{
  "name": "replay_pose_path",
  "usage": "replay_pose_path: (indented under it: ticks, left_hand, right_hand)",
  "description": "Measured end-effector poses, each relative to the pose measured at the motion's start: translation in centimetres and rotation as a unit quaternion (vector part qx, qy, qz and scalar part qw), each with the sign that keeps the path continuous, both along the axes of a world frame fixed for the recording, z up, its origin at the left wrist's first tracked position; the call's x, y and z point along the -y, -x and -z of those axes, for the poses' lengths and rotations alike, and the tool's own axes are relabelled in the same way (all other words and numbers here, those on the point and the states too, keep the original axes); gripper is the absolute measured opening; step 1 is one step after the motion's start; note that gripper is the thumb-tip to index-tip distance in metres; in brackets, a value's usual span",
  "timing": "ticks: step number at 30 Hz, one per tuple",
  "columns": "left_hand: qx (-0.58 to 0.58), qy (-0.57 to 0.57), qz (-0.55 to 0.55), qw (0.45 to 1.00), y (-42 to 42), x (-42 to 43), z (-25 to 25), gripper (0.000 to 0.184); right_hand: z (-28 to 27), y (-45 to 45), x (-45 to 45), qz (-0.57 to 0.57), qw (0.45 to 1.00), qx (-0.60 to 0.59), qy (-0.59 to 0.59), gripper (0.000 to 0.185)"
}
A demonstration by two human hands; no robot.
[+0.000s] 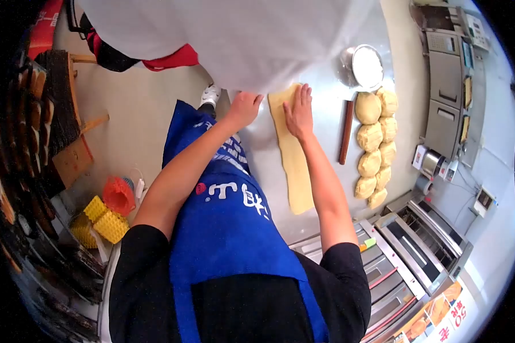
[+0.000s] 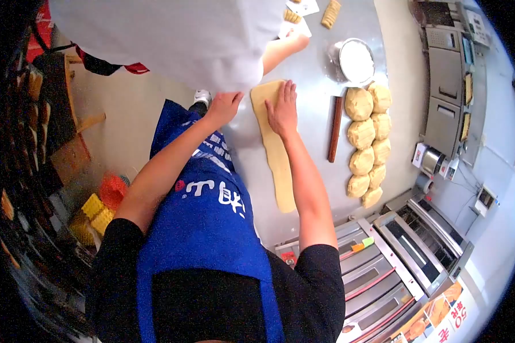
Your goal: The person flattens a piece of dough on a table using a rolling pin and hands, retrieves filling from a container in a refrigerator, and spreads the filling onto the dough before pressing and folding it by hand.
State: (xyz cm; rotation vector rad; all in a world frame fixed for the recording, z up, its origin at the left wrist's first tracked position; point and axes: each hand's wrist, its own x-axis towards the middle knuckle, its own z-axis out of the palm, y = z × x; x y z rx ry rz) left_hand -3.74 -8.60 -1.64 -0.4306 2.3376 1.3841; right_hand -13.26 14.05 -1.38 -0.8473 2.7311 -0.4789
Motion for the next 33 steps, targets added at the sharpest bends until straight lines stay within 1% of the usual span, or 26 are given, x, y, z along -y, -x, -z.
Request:
replay_pose_path:
  ticks: [1,2,3,4,5,6,7,8,10,11,13,14,15,17,18,19,21,22,23,25,26,27,29,30,31,33]
  left_hand:
    - [-0.002,-0.001,-0.003,1.0,-0.4,-0.2,0.6,0.038]
    - [-0.12,0.045,-0.053,0.99,-1.0,-0.7,0.9,0.036]
    - [-0.237,0.091,-0.102,0.962,-1.2,-1.0,1.6,0.035]
    - [-0.237,0.089,-0.106,0.961,-1.1,-1.1,1.7,0.035]
    - [-0.276,0.115,-0.115,0.947,-1.1,-1.1,1.8,0.033]
    - [-0.311,0.139,-0.118,0.933,-1.6,-1.2,1.8,0.031]
    - [-0.309,0.138,-0.112,0.934,-2.3,-1.9,3.2,0.031]
    - [-0.315,0.129,-0.108,0.934,-1.9,-1.9,4.6,0.031]
    - [-0.301,0.102,-0.103,0.942,-2.1,-1.9,4.4,0.033]
    - [-0.294,0.089,-0.101,0.946,-2.2,-2.0,4.5,0.035]
    - [-0.27,0.003,-0.077,0.96,-1.8,-1.3,3.3,0.037]
    - [-0.224,-0.056,-0.083,0.969,-2.1,-1.3,2.3,0.039]
    - [-0.175,-0.11,-0.094,0.974,-2.4,-1.4,2.1,0.04]
    - [-0.208,-0.045,-0.069,0.975,-2.1,-1.2,2.3,0.045]
    - [-0.158,-0.054,-0.052,0.985,-2.2,-1.2,1.6,0.052]
    - [-0.158,-0.056,-0.045,0.985,-2.4,-1.4,1.2,0.052]
    - [-0.161,-0.068,-0.047,0.983,-2.5,-1.3,1.5,0.056]
    - [-0.166,-0.09,-0.04,0.981,-2.6,-1.1,2.1,0.058]
    - [-0.165,-0.087,-0.041,0.982,-2.7,-1.4,2.5,0.058]
    - [-0.19,-0.043,-0.039,0.98,-3.0,-1.7,2.8,0.057]
    - [-0.207,-0.029,-0.026,0.978,-3.2,-1.7,2.9,0.057]
    - [-0.203,-0.031,-0.017,0.978,-3.8,-2.0,2.7,0.057]
    - [-0.207,-0.044,-0.044,0.976,-3.7,-2.1,2.5,0.056]
    - [-0.206,-0.042,-0.047,0.977,-3.7,-2.0,2.4,0.056]
    - [-0.193,-0.043,-0.041,0.979,-3.5,-1.7,2.5,0.056]
    - [-0.176,-0.047,-0.028,0.983,-3.8,-1.8,2.6,0.056]
  right_hand:
    - [-0.5,0.0,-0.4,0.005,0.998,0.055,-0.001,0.085]
    - [-0.8,-0.3,-0.6,0.005,0.999,0.054,-0.004,0.085]
    - [-1.3,-0.5,-0.1,-0.037,0.999,-0.002,-0.024,0.087]
    - [-1.9,-0.8,0.7,-0.082,0.994,-0.057,-0.045,0.09]
    - [-2.0,-1.8,1.9,-0.086,0.995,-0.01,-0.052,0.092]
    - [-1.4,-3.0,2.6,-0.077,0.996,-0.008,-0.034,0.092]
    - [-1.1,-4.0,3.0,-0.063,0.998,-0.007,-0.015,0.092]
    - [-1.0,-2.9,3.3,-0.062,0.998,-0.014,-0.007,0.092]
    - [-2.1,-2.2,1.9,-0.107,0.991,0.068,-0.04,0.093]
    - [-2.2,-2.5,1.5,-0.102,0.992,0.068,-0.041,0.093]
    - [-2.5,-2.6,1.9,-0.143,0.989,0.003,-0.036,0.096]
    - [-0.3,-3.9,2.0,-0.151,0.987,0.012,-0.046,0.099]
    - [-0.5,-4.4,2.1,-0.148,0.988,0.014,-0.044,0.099]
    - [-1.0,-4.4,2.7,-0.138,0.99,-0.01,-0.03,0.1]
    - [-1.4,-3.3,2.3,-0.151,0.987,0.042,-0.038,0.102]
    - [-2.1,-3.2,2.1,-0.143,0.988,0.041,-0.039,0.102]
    - [-2.7,-2.4,2.2,-0.129,0.991,0.024,0.016,0.1]
    - [-1.4,-2.9,2.6,-0.137,0.99,0.006,-0.027,0.097]
    - [-0.9,-3.2,2.5,-0.138,0.99,0.006,-0.025,0.097]
    - [-0.7,-4.4,2.8,-0.138,0.99,-0.028,-0.029,0.094]
    - [-0.9,-3.4,2.7,-0.148,0.987,0.022,-0.055,0.095]
    - [-1.5,-4.1,2.0,-0.14,0.988,0.026,-0.054,0.095]
    - [-2.7,-4.9,1.0,-0.067,0.996,-0.039,0.048,0.097]
    - [-2.5,-6.3,0.3,-0.044,0.996,-0.064,0.047,0.098]
    - [-1.8,-7.5,-0.3,-0.048,0.996,-0.064,0.05,0.098]
    - [-1.5,-9.9,-1.5,-0.07,0.997,-0.033,-0.025,0.098]
